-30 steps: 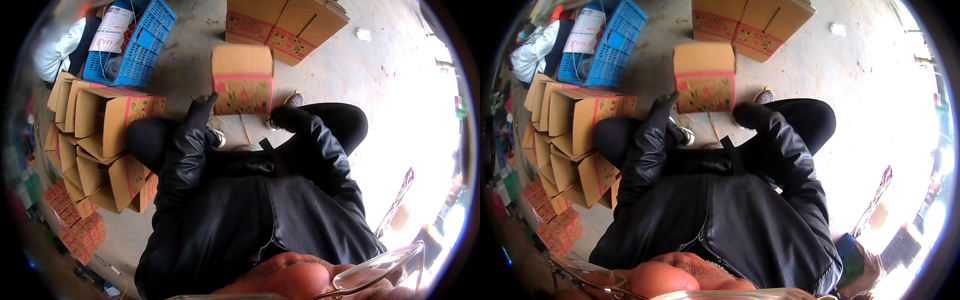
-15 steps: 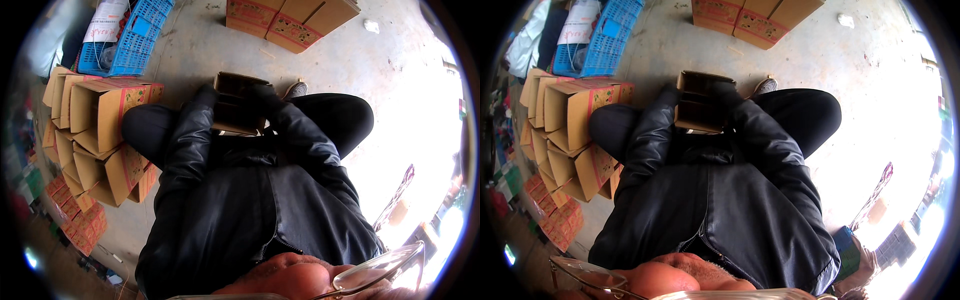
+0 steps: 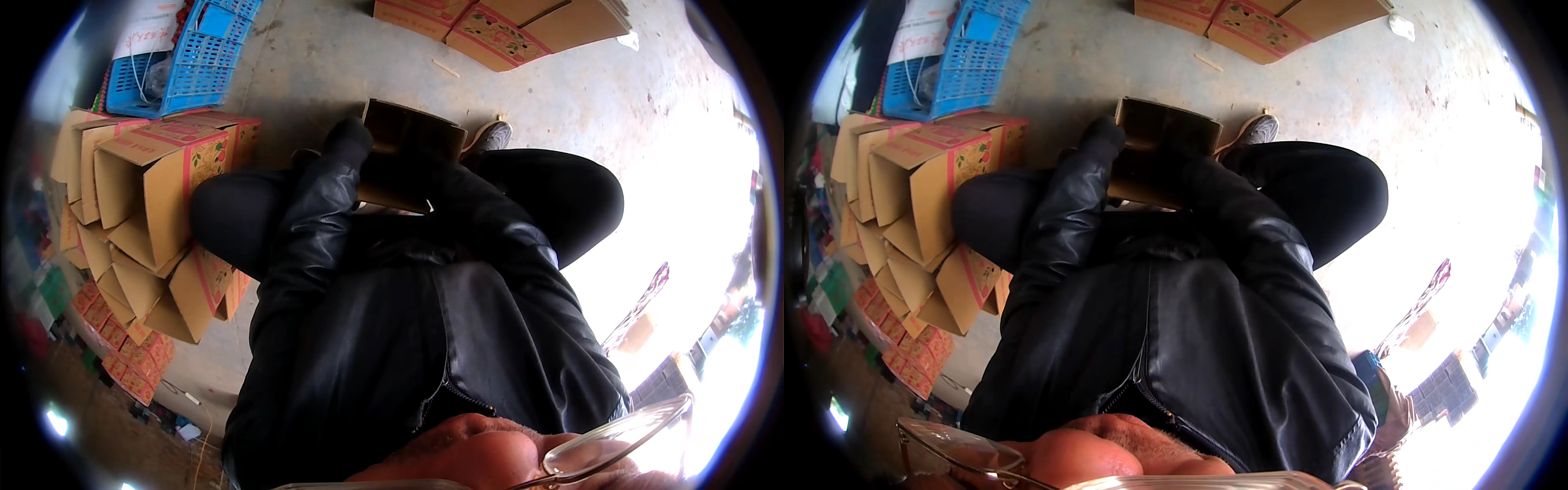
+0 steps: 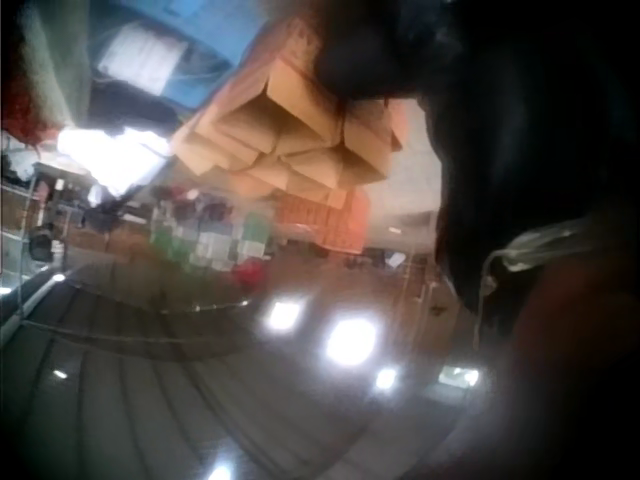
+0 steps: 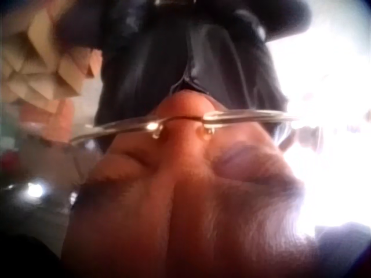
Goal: The person sits on the floor and folds flat cardboard sheets into small boxes. They repeatedly pick up a sheet, fold the sides to form a rectangular container, and place the finished box on a growing stack to their left.
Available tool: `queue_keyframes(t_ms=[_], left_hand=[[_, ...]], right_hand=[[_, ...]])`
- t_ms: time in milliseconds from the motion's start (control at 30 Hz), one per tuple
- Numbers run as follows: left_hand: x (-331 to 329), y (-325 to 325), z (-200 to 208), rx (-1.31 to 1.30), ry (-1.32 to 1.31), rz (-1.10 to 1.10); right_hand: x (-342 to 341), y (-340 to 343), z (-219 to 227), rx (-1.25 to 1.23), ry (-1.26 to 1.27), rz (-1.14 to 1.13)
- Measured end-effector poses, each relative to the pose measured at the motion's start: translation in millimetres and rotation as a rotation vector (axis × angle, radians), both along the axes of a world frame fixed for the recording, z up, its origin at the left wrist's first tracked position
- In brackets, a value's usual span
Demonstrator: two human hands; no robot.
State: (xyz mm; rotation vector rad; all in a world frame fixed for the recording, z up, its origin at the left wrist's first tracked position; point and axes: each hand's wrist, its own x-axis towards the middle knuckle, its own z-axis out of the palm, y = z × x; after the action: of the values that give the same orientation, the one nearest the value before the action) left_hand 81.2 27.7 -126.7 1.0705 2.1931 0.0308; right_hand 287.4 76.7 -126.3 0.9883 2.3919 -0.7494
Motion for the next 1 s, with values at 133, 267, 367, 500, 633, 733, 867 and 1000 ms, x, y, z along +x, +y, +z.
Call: queue_keyframes(t_ms=[133,267,367,500,633,733,867,1000], left_hand=[[6,1,3,-0.077,0.088,-0.200],[6,10,9,-0.099,0.072,-0.266],[7,-4,-22,-0.121,0.096,-0.242],[9,-2,-47,-0.109,0.158,-0.402],[8,-5,-48,-0.079,0.190,-0.477],[5,-37,-54,-0.081,0.264,-0.499],[8,2,-2,-0.150,0.346,-0.873],[16,0,35,0.448,0.022,0.184]], right_hand=[[0,0,0,-0.003,0.018,-0.001],[2,5,2,-0.010,0.022,-0.035],[2,6,7,-0.026,0.042,-0.002],[0,11,6,-0.023,0.045,-0.046],[-14,3,-4,-0.021,0.045,-0.060],[-28,5,-5,-0.036,0.074,0.017],[-20,9,-12,-0.025,0.080,-0.013],[-16,10,-3,-0.048,0.135,0.017]])
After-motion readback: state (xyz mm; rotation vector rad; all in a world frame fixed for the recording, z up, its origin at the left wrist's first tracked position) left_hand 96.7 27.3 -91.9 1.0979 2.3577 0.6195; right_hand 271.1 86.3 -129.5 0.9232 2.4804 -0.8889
